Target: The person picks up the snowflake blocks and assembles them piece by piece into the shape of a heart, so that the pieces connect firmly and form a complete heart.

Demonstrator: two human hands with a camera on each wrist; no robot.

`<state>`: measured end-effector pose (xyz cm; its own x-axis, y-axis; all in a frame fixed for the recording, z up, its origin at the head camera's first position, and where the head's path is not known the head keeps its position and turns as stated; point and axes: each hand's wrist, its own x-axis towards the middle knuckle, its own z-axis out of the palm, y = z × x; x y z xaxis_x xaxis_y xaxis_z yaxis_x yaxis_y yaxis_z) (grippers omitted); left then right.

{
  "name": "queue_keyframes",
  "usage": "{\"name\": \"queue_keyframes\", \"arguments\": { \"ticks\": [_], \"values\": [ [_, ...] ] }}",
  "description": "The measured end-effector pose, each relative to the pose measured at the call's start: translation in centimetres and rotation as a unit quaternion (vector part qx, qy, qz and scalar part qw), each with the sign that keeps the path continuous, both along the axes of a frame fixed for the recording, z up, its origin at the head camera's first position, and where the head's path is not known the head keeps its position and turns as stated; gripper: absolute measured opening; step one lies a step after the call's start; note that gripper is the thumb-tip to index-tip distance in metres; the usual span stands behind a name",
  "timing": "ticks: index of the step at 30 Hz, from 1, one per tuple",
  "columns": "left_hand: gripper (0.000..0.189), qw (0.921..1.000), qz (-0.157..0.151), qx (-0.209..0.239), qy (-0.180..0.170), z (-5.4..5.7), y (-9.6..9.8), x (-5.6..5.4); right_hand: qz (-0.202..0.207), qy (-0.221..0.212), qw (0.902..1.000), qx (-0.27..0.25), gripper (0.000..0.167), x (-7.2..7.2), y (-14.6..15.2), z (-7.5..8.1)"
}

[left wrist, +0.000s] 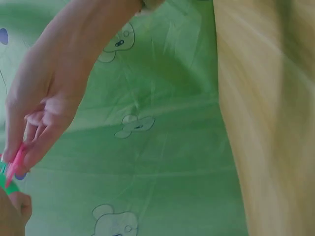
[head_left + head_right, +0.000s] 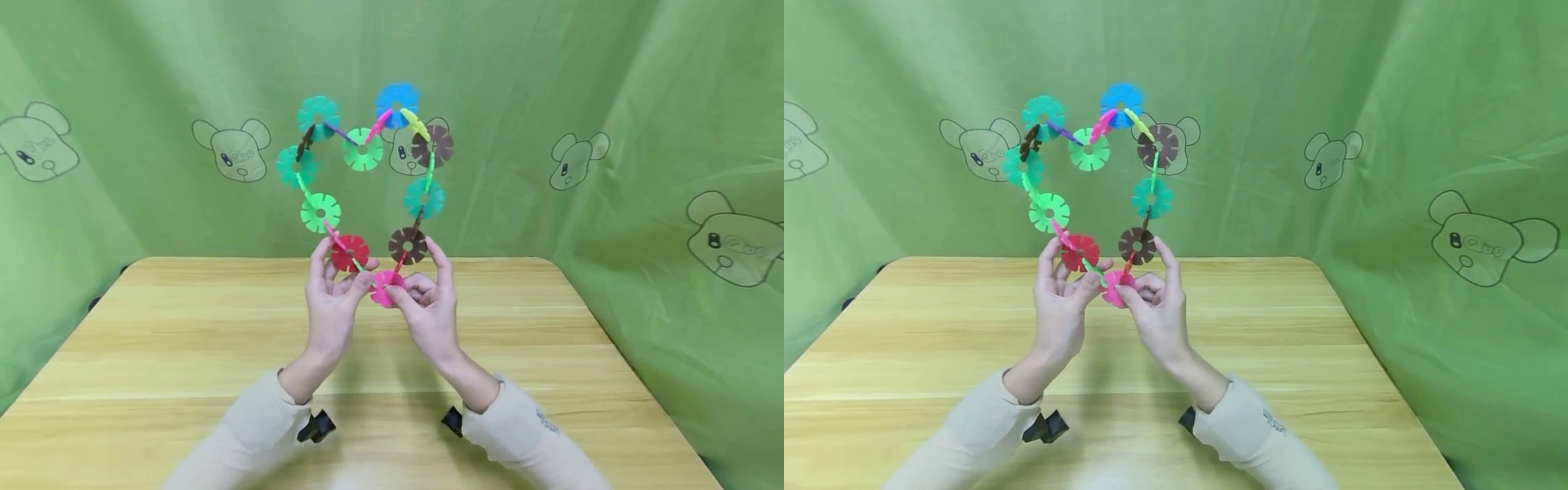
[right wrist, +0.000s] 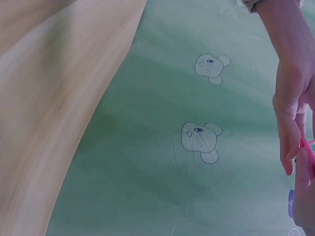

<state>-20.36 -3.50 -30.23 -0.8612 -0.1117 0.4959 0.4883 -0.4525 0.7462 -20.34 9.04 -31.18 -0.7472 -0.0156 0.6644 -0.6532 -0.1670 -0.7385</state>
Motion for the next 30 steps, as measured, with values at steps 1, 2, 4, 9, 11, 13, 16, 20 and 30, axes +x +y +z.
{"name": "queue_keyframes", "arguments": {
  "ticks": [1,2,4,9,11,13,16,20,30],
  "values": [
    [0.059,0.9999,0.003,0.014,0.000,-0.1,0.1,0.1,-0.002,-0.003,1.0000,-0.002,0.075,0.0,-0.1,0.0],
    [0.059,0.9996,0.004,0.027,-0.001,-0.2,0.3,0.1,-0.003,-0.007,1.0000,-0.004,0.075,0.0,-0.2,-0.1],
    [0.061,0.9987,0.007,0.050,-0.003,-0.3,0.5,0.1,-0.009,-0.012,0.9999,-0.007,0.076,0.1,-0.4,-0.1],
    [0.061,0.9976,0.005,0.068,-0.011,-0.5,1.3,0.3,-0.024,-0.024,0.9993,-0.016,0.077,0.1,-0.7,-0.1],
    [0.061,0.9979,0.004,0.064,-0.011,-0.7,1.5,0.3,-0.027,-0.027,0.9991,-0.017,0.076,0.1,-0.7,-0.1],
    [0.060,0.9984,0.003,0.056,-0.009,-0.8,1.5,0.2,-0.031,-0.034,0.9988,-0.019,0.077,0.0,-0.6,-0.2],
    [0.058,0.9995,0.000,0.032,-0.002,-0.9,1.4,-0.1,-0.026,-0.049,0.9983,-0.020,0.077,-0.1,-0.3,-0.4],
    [0.056,1.0000,0.002,0.000,0.005,-0.8,1.1,-0.3,-0.017,-0.068,0.9975,-0.008,0.078,-0.4,0.4,-0.7],
    [0.058,0.9977,0.018,-0.064,-0.016,-1.5,0.6,-1.0,-0.098,-0.036,0.9878,0.116,0.091,-1.0,2.3,-0.9]
  ]
}}
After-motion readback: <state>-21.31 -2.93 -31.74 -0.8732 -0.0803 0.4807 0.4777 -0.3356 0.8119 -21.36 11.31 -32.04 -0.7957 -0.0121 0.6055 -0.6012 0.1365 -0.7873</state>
